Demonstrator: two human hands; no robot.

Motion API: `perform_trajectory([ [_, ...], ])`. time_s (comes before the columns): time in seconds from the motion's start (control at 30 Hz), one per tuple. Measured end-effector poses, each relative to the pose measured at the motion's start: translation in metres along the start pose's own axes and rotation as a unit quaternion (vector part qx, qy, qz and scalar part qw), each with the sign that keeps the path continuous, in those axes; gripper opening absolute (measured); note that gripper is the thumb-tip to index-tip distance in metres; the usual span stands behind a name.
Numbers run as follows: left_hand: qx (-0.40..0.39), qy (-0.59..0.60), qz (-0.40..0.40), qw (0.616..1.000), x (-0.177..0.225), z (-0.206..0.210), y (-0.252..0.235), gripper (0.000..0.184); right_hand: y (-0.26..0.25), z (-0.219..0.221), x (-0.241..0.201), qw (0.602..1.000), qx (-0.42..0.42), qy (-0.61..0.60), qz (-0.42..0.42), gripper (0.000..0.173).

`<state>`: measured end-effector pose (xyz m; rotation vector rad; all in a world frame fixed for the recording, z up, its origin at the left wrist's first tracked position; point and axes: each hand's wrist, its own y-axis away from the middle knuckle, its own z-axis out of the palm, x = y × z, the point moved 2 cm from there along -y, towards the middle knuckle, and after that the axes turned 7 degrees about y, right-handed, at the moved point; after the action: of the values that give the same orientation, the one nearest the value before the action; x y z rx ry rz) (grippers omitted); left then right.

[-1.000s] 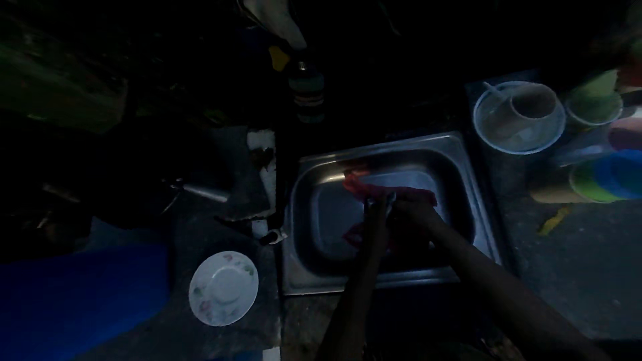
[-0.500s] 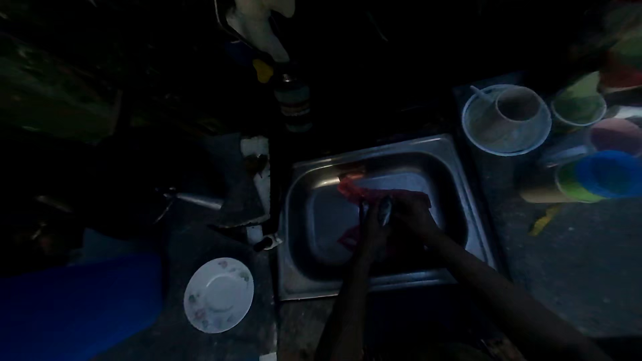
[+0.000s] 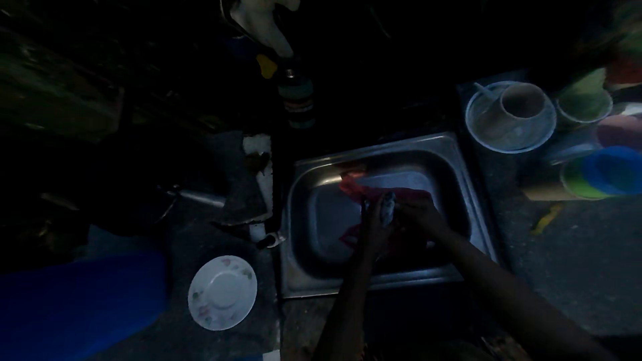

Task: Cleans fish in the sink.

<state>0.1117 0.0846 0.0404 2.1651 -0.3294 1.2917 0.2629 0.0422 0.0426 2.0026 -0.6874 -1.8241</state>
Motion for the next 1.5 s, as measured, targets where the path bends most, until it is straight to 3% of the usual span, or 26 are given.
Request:
perform_trajectory([
  [0.2, 0.011, -0.020, 0.014, 1.000, -0.002, 0.001, 0.000, 0.077, 0.001, 0.001, -0.006, 1.000, 0.002, -0.013, 0.029, 0.026],
  [0.43, 0.013, -0.011, 0.010, 1.000, -0.003, 0.000, -0.002, 0.078, -0.006, 0.003, 0.005, 1.000, 0.001, -0.028, -0.003, 0.024],
  [0.73, 0.009, -0.023, -0.005, 1.000, -0.002, 0.000, -0.001, 0.075, -0.003, 0.009, 0.003, 0.997, -0.022, -0.055, 0.052, 0.031],
  [0.93, 0.004, -0.026, -0.016, 1.000, -0.003, 0.002, 0.002, 0.075, -0.002, 0.014, 0.007, 0.994, -0.003, -0.093, 0.059, 0.025],
  [1.13, 0.049, -0.040, -0.004, 0.998, -0.003, 0.015, 0.009, 0.075, 0.002, 0.021, 0.008, 0.995, 0.073, -0.055, 0.045, 0.024],
  [1.33, 0.082, -0.083, 0.016, 0.993, -0.006, 0.024, 0.017, 0.082, 0.002, 0.023, 0.004, 0.997, 0.063, 0.032, 0.021, 0.027],
  [1.5, 0.059, -0.031, 0.033, 0.997, -0.009, 0.025, 0.022, 0.084, 0.002, 0.030, -0.004, 0.996, 0.080, 0.018, 0.018, 0.031],
])
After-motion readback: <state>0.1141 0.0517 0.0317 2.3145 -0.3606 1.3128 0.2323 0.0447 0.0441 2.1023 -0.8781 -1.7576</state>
